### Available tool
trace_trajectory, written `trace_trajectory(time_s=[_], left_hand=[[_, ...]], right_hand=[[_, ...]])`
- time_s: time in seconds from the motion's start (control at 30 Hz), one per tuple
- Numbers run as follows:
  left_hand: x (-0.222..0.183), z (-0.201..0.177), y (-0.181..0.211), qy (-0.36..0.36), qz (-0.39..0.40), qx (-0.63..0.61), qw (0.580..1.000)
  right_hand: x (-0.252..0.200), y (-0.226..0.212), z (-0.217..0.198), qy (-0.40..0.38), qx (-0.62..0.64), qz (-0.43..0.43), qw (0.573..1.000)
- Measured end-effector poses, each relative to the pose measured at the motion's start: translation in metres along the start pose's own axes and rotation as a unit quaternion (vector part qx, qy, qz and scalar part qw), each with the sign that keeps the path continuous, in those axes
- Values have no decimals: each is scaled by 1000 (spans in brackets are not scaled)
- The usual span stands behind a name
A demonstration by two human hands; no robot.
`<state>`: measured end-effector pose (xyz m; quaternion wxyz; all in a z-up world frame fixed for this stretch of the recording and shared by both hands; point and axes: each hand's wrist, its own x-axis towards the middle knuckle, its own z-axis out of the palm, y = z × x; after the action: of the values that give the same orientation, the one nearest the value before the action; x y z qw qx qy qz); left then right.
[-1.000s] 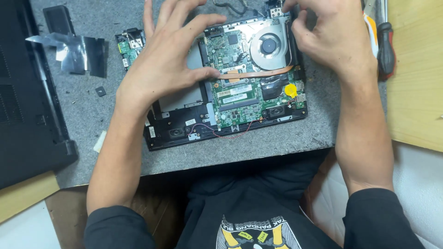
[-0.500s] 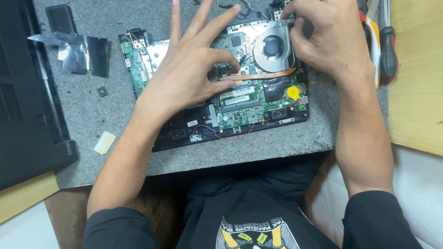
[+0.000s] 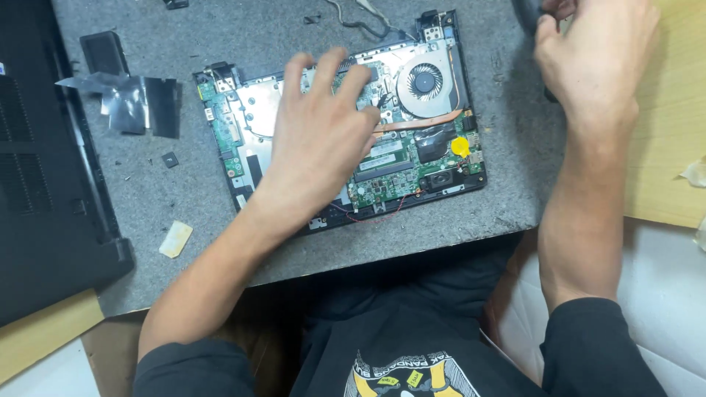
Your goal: Installing a cooling fan and cleaning the motherboard components of a laptop using a screwdriver and a brush.
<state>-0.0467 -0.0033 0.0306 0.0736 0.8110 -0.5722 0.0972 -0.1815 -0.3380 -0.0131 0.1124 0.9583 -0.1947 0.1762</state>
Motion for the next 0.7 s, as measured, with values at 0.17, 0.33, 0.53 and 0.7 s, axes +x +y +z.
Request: trace_trajectory(time_s=[0.17, 0.33, 0.53, 0.7], left_hand=[[-5, 0, 28, -98, 1, 112, 989], [-4, 1, 27, -111, 5, 112, 987], [-15, 12, 10, -41, 17, 29, 999], [-20, 16, 8, 31, 12, 41, 999]], right_hand=[[3, -7, 10, -21, -33, -4, 999], [-16, 7, 2, 47, 9, 7, 999], [-66, 1, -71, 175, 209, 124, 954], [-55, -45, -97, 270, 345, 31, 899]])
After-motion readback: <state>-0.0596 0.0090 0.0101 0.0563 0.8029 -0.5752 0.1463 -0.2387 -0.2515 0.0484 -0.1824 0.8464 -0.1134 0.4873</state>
